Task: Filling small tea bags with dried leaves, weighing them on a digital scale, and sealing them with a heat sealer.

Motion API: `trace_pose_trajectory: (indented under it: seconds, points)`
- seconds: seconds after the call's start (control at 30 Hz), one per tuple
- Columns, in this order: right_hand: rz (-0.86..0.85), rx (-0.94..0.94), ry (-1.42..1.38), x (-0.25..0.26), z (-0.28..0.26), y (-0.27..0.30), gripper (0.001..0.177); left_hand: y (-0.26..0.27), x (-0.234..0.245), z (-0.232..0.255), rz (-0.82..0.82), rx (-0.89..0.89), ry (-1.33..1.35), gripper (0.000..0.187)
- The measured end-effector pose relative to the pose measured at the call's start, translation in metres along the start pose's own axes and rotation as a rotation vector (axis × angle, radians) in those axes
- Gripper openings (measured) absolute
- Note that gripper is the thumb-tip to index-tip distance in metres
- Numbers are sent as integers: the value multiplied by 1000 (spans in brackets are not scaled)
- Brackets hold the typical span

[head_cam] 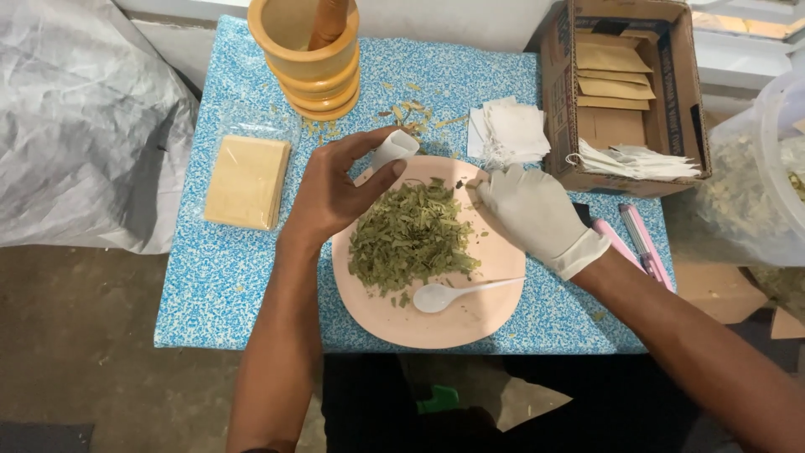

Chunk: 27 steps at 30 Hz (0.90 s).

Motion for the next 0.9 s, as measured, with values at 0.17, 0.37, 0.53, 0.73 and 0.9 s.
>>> trace_pose_trajectory:
  seconds: [0.17, 0.37, 0.53, 0.73, 0.9]
  points:
    - [1, -90, -205, -11, 3, 9, 18, 0, 1, 0, -8, -5, 18, 36]
    - [-45, -121, -335, 1, 9, 8, 19, 1, 2, -4, 2, -2, 6, 37]
    - [-46, -72, -305, -9, -3, 6, 26, 0, 1, -3, 0, -25, -16, 37]
    - [33, -59, -60, 2, -13, 2, 29, -1, 0, -8, 0, -8, -2, 39]
    - [26, 13, -113, -8, -16, 1, 26, -1, 1, -13, 18, -14, -4, 40]
Point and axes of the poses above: each hand's wrist, its own y-axis away from the middle knuckle, its own x-axis out of the back of the hand, z = x × y, the point moved 5 cm from there along -y, towards the middle knuckle, and after that the axes turned 14 degrees about x, right-handed, at the moved point
